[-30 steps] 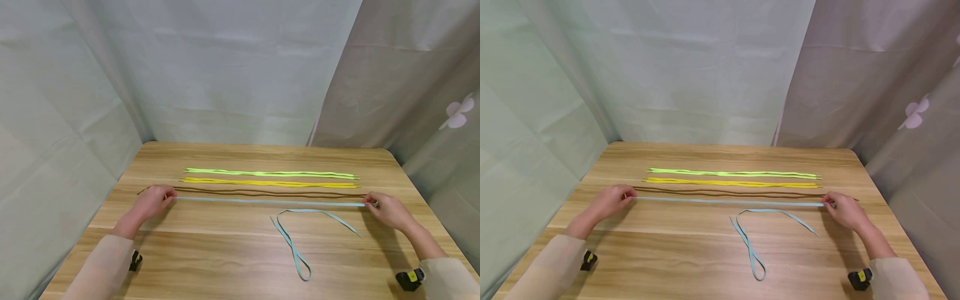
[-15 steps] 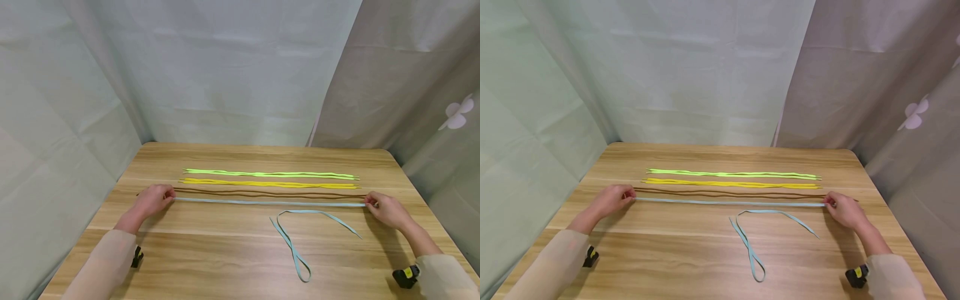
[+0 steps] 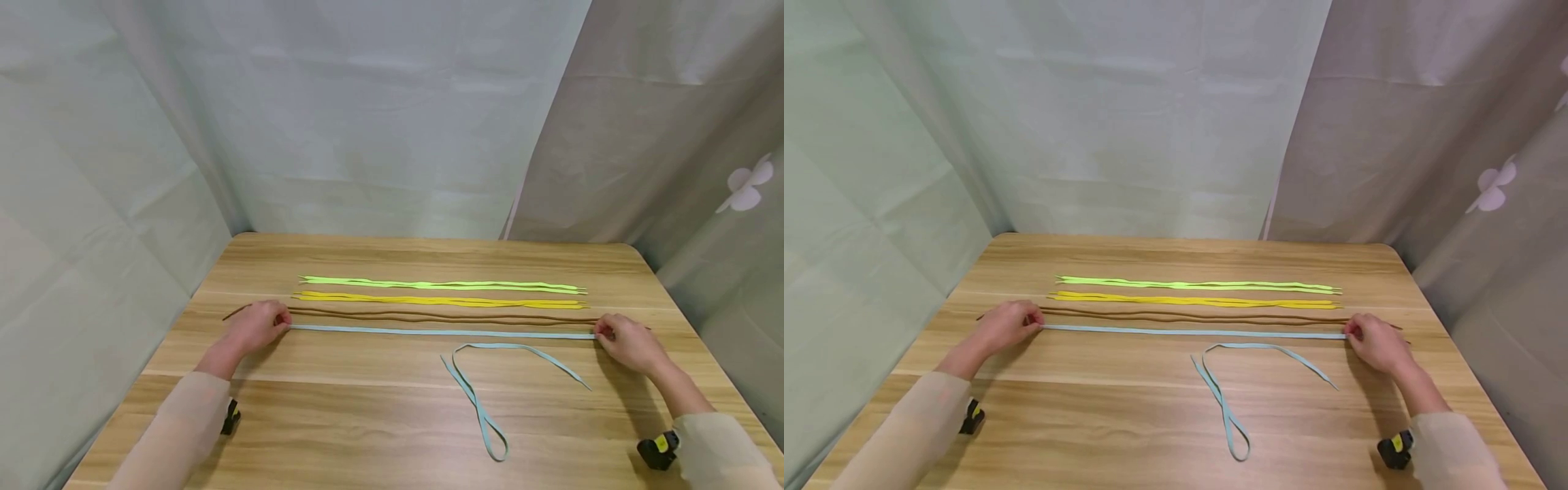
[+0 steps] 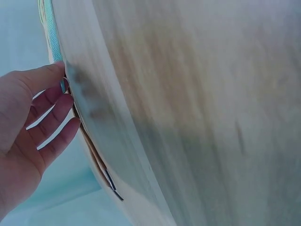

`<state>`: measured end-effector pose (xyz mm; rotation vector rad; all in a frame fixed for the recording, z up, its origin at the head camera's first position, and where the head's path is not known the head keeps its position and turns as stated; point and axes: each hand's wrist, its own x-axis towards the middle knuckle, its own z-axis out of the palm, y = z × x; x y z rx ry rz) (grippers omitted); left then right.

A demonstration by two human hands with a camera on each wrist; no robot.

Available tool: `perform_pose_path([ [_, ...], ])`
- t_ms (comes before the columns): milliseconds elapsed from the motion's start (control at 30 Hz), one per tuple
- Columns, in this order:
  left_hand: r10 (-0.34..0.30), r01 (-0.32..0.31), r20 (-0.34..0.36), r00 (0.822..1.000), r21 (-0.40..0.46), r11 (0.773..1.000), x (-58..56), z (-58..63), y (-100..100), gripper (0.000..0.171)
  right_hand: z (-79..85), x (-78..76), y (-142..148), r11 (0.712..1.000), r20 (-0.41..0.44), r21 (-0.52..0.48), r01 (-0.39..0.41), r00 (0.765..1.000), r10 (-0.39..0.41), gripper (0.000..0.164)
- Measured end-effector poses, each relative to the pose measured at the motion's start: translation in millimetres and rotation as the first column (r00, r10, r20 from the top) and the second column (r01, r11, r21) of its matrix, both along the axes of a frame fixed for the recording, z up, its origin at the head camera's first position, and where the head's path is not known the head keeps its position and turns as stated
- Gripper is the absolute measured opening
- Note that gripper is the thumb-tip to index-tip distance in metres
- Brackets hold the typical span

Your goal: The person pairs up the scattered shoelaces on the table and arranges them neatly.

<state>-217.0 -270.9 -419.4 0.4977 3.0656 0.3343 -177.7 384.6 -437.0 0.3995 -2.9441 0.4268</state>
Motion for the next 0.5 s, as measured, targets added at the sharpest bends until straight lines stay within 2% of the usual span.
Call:
perform_pose_path([
  [233,-0.006,0.006,0.026,1.0,0.006,1.0,-2.5,-1.4,0.4,0.005,-2.8,-2.3,-0.7,1.0,0.042,0.01,0.004,0.999,-0.004,0.008],
  [500,-0.001,0.0,0.029,1.0,0.012,1.0,-4.4,-2.4,1.6,0.007,-6.6,-1.6,-1.5,1.0,-0.028,0.027,-0.008,1.0,0.009,0.012],
])
